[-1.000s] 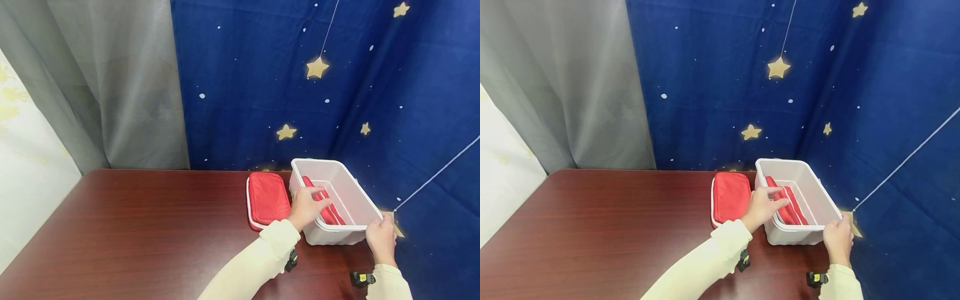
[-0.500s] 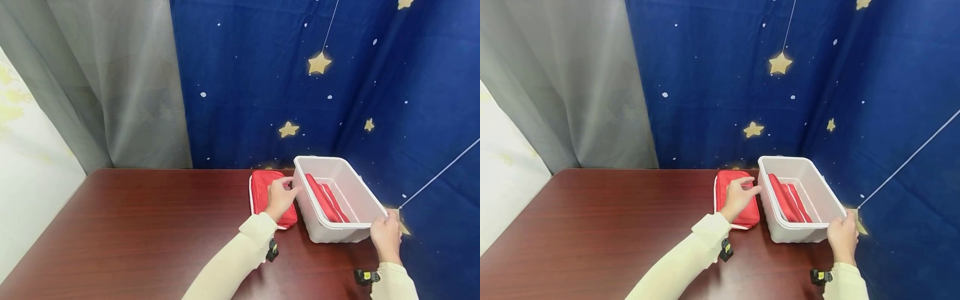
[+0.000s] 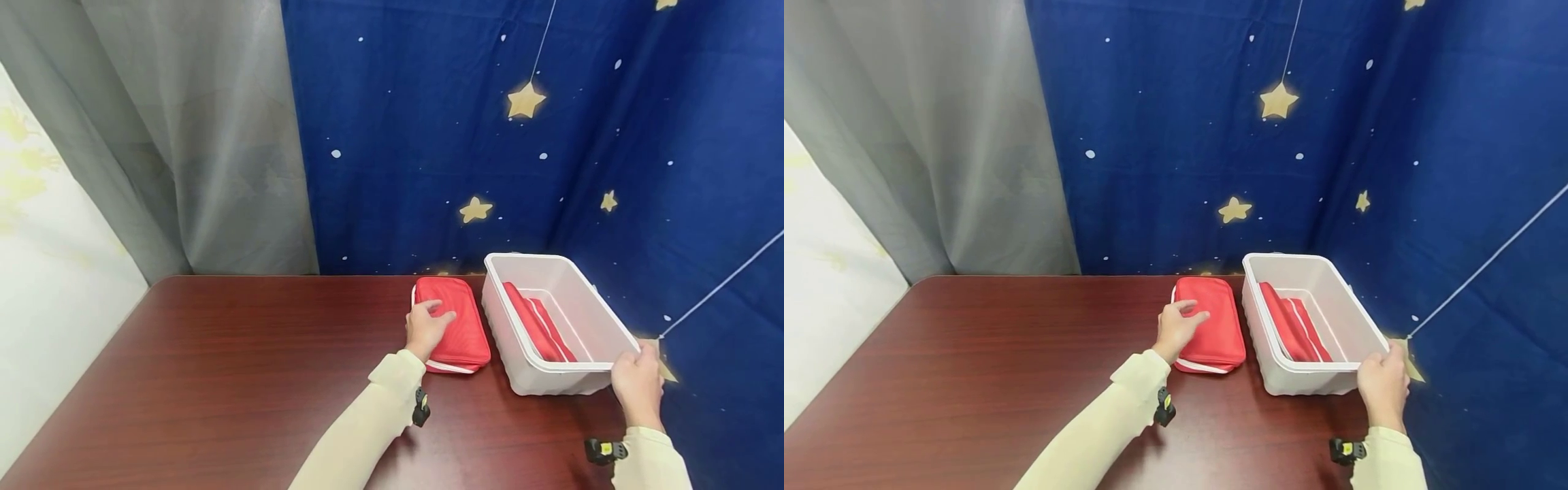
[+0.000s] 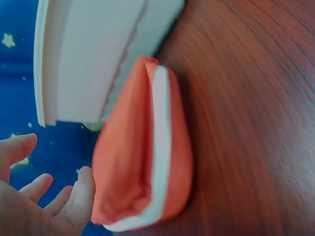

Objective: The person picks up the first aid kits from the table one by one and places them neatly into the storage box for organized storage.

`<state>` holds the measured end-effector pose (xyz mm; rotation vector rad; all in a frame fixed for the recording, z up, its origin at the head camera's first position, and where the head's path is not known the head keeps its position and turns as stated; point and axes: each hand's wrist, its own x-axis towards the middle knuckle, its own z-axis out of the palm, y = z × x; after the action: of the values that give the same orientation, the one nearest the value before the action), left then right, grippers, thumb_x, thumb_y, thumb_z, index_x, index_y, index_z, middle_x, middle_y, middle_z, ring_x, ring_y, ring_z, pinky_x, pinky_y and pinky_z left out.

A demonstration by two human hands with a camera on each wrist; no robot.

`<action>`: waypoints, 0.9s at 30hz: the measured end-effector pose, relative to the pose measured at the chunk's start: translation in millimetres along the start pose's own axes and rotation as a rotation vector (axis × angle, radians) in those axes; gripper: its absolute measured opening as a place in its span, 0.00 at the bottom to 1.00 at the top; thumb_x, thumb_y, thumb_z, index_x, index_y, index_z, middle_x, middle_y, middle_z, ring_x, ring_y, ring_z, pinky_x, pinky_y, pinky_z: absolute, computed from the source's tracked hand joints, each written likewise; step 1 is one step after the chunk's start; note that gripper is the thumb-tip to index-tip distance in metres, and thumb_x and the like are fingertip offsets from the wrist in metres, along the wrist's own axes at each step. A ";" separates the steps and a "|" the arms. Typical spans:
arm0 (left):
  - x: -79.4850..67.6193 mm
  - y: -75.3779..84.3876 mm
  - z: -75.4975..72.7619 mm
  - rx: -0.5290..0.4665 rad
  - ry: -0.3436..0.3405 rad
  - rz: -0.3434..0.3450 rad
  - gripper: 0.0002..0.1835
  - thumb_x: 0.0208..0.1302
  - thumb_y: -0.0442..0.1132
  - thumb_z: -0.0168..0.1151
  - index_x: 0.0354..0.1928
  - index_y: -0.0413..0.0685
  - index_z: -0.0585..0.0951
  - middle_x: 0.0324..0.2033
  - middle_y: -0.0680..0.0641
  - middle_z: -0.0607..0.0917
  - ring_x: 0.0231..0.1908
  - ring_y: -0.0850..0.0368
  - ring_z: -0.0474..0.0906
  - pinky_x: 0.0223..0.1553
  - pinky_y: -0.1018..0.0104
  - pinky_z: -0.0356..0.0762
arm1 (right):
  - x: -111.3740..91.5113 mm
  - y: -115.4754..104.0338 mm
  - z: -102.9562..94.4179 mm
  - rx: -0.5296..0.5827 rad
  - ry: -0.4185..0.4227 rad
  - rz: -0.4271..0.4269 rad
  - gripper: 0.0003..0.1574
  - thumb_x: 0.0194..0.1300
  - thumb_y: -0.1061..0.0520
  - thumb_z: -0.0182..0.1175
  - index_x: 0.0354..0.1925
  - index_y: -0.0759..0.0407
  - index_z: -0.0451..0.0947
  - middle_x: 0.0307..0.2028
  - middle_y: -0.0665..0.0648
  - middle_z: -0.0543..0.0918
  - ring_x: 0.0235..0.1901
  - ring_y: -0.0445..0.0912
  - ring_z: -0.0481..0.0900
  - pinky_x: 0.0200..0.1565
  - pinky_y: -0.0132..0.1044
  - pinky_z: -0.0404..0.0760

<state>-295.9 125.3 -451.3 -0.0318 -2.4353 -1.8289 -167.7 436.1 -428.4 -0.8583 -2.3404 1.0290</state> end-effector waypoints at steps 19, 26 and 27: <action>-0.7 -22.0 -16.1 0.223 0.005 -0.188 0.28 0.51 0.49 0.76 0.55 0.49 0.85 0.52 0.42 0.85 0.50 0.39 0.80 0.51 0.46 0.74 | 1.8 1.5 -0.2 0.011 -0.006 0.017 0.32 0.72 0.55 0.29 0.69 0.68 0.56 0.66 0.77 0.63 0.66 0.76 0.55 0.61 0.71 0.54; -3.3 -31.1 -13.4 0.264 -0.014 -0.183 0.37 0.45 0.50 0.80 0.60 0.48 0.81 0.53 0.42 0.84 0.50 0.39 0.80 0.50 0.44 0.75 | 0.3 0.7 -0.3 0.005 -0.007 0.015 0.33 0.72 0.56 0.29 0.69 0.68 0.55 0.65 0.78 0.63 0.65 0.77 0.55 0.60 0.71 0.54; -3.7 -32.7 -12.5 0.263 -0.012 -0.181 0.39 0.44 0.49 0.81 0.61 0.47 0.80 0.54 0.42 0.84 0.50 0.39 0.80 0.51 0.44 0.75 | 0.3 0.7 -0.3 0.004 -0.008 0.014 0.33 0.72 0.56 0.29 0.69 0.68 0.55 0.65 0.78 0.63 0.65 0.77 0.55 0.60 0.71 0.54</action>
<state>-293.9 104.3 -479.4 0.2038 -2.7454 -1.5555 -167.5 436.8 -428.7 -0.8722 -2.3415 1.0443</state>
